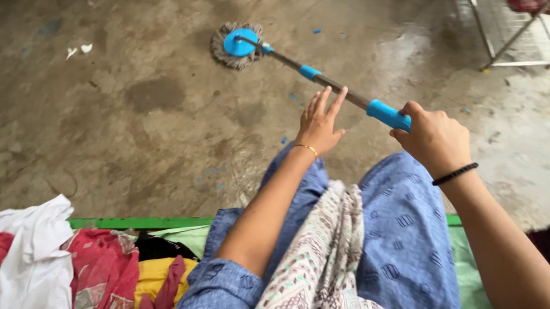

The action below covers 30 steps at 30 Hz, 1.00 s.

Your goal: The person assembles a mop by connecting sections of the handle and attaching the mop head while sitting on the floor.

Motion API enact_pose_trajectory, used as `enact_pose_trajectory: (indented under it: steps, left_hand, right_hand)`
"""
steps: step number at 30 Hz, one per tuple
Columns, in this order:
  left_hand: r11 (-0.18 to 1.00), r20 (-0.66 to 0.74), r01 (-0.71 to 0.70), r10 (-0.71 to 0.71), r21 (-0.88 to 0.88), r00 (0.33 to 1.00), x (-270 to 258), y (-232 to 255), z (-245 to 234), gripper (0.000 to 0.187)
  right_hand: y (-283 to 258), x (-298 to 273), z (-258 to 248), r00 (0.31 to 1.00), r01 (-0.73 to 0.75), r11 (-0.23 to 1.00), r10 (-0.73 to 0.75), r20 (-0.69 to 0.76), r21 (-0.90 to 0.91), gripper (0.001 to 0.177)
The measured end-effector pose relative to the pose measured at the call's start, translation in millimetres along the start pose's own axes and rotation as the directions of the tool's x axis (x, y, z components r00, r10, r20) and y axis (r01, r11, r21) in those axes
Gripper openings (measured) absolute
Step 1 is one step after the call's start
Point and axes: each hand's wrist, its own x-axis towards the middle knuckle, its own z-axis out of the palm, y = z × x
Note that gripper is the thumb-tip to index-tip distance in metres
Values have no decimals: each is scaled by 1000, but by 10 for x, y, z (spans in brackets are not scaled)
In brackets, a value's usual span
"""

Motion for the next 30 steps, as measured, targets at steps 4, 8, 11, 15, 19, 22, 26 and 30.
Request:
enact_pose_trajectory:
  steps: [4,8,11,15,19,22,26,30]
  left_hand:
    - [982,-11,105,-108,-154,994,-8,235,496,98]
    - [935,-297,-70,-39,-348,954,106,510,747,86]
    - [890,-392,-126,-62,-437,918,139,941,684,79]
    - [862,-420,-158,-69,-482,905,187,1375,470,68]
    - [823,-394,-228,6,-520,919,211,1714,332,63]
    - [799,-333,-262,83,-542,939,107,1922,219,64]
    - [685,-213,-262,157,-680,964,120,2136,159,61]
    - [671,-173,-274,216,-689,961,353,1996,205,55]
  right_hand:
    - [118,-464,-404,999,-15,1000,16,-42,11,38]
    - [19,-842,-679,999,-23,1000,24,-42,12,37]
    - [9,-984,-897,996,-16,999,19,-91,36,34]
    - [95,-1119,-1208,992,-60,997,54,-115,-44,29]
    - [151,-1307,-1461,979,-106,993,95,-180,-52,27]
    - [104,-1517,-1591,967,-215,975,203,-156,-62,29]
    - [2,-1643,-1674,928,-352,931,334,-165,-96,31]
    - [-166,-1407,-1481,895,-438,890,418,-154,-127,33]
